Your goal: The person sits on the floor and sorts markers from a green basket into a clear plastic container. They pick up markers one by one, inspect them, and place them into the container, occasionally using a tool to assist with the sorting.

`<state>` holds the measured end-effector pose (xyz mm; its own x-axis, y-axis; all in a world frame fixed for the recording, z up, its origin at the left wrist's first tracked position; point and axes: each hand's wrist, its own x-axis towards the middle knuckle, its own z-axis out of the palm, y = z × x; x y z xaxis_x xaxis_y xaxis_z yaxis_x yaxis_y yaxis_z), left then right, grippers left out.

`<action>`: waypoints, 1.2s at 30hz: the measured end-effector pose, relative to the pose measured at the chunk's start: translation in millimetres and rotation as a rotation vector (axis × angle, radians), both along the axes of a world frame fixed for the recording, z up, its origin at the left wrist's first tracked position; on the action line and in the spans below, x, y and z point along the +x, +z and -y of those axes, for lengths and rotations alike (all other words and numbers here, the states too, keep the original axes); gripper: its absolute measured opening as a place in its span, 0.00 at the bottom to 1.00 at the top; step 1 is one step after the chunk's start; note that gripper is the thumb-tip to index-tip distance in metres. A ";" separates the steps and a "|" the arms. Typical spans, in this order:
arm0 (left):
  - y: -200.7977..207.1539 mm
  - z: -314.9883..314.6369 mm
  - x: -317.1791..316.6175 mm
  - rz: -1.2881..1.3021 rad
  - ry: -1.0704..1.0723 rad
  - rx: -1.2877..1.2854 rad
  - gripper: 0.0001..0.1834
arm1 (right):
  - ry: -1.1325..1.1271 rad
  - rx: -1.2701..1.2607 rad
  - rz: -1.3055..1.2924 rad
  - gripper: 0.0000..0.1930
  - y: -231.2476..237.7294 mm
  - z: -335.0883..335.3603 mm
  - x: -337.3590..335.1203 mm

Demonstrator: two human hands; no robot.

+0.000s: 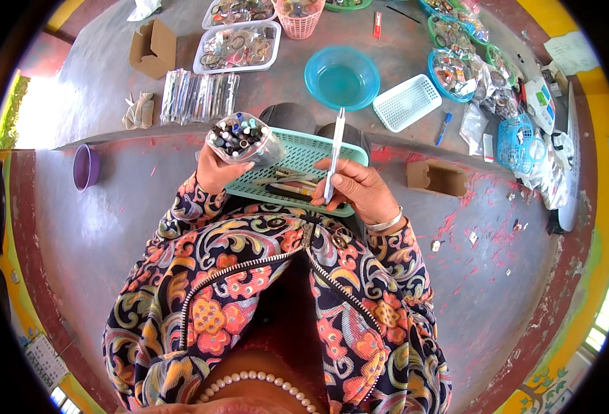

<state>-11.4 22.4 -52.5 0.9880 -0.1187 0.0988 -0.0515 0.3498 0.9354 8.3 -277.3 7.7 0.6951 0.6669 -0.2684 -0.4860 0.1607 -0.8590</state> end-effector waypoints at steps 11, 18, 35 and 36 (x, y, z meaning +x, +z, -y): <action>-1.3 1.0 1.6 0.000 -0.029 -0.033 0.40 | -0.005 0.027 0.063 0.16 -6.3 -6.7 -0.1; 5.2 3.3 0.5 -0.030 -0.027 0.006 0.41 | -0.055 -0.157 0.259 0.16 -10.6 -6.8 0.5; 4.7 3.5 -2.4 0.091 0.046 0.346 0.42 | -0.220 -0.375 0.757 0.10 76.5 -17.0 7.9; 6.8 2.9 -2.7 0.113 0.041 0.368 0.42 | -0.226 -0.383 0.800 0.10 79.7 -18.2 8.6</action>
<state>-14.1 19.6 -45.7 0.9781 -0.1271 0.1650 -0.1680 -0.0128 0.9857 16.9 -259.0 87.4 0.8721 0.4572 0.1744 0.2852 -0.1853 -0.9404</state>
